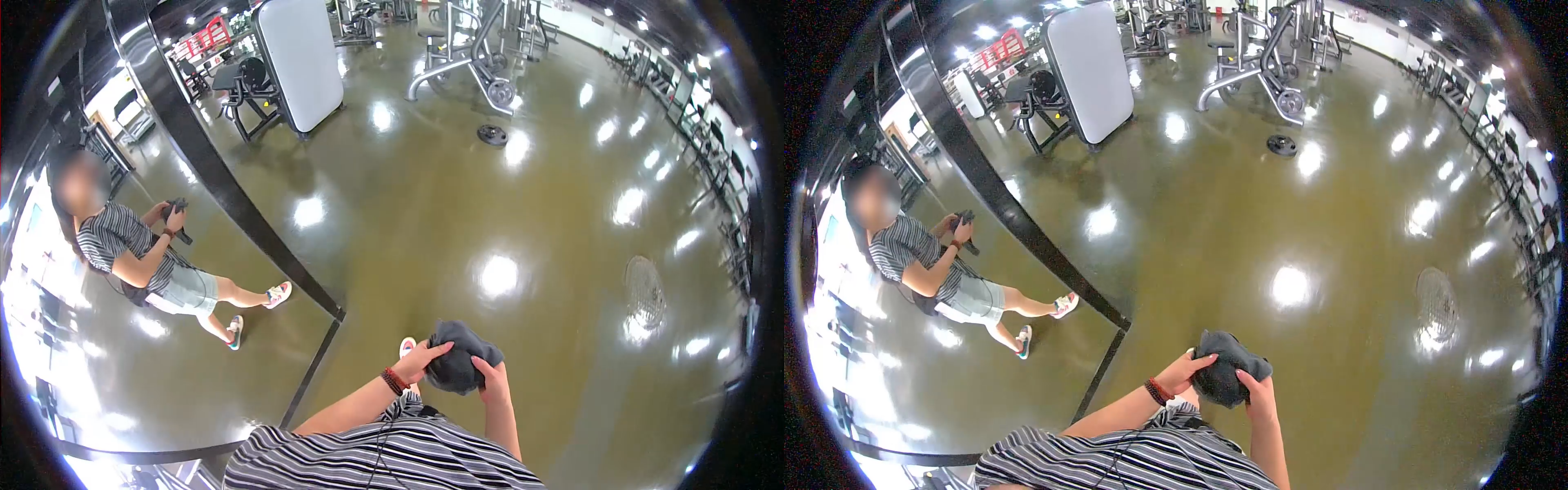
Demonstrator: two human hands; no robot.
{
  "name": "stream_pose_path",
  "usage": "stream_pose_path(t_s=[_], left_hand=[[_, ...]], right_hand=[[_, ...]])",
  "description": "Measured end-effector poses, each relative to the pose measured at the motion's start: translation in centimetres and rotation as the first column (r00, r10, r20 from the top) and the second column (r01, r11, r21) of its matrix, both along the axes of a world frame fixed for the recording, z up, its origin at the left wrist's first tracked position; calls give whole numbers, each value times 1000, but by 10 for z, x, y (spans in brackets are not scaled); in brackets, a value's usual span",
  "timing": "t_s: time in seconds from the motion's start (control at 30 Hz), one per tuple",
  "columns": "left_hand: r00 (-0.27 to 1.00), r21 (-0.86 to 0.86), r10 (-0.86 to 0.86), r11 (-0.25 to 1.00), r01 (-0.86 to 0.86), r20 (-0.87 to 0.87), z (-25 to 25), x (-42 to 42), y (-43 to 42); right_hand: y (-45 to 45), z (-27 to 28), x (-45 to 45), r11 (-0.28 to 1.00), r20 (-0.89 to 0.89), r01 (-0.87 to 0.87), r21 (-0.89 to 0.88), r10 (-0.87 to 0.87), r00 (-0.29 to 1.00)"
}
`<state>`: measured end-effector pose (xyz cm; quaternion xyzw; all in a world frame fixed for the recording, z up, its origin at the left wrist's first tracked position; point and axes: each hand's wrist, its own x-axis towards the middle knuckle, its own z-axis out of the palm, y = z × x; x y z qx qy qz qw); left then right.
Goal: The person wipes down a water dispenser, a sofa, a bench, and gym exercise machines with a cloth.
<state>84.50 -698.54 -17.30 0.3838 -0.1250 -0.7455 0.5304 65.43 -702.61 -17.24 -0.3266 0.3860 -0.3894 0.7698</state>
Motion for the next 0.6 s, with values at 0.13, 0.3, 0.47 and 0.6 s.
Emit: stream_pose_path(t_s=[0.13,0.3,0.47,0.6], left_hand=[[998,-18,-46,999,46,-39,10,17,-81],[998,-97,-12,995,6,-60,16,64,-163],[997,-48,80,996,-80,7,31,121,-207],[970,-45,242,969,-242,-6,31,161,-232]], right_hand=[[-73,9,18,998,-60,58,-2,-58,996],[-162,48,69,1000,-90,16,-5,-17,996],[-225,64,132,996,-79,-93,-7,92,993],[-265,58,173,970,21,-245,1,245,969]])
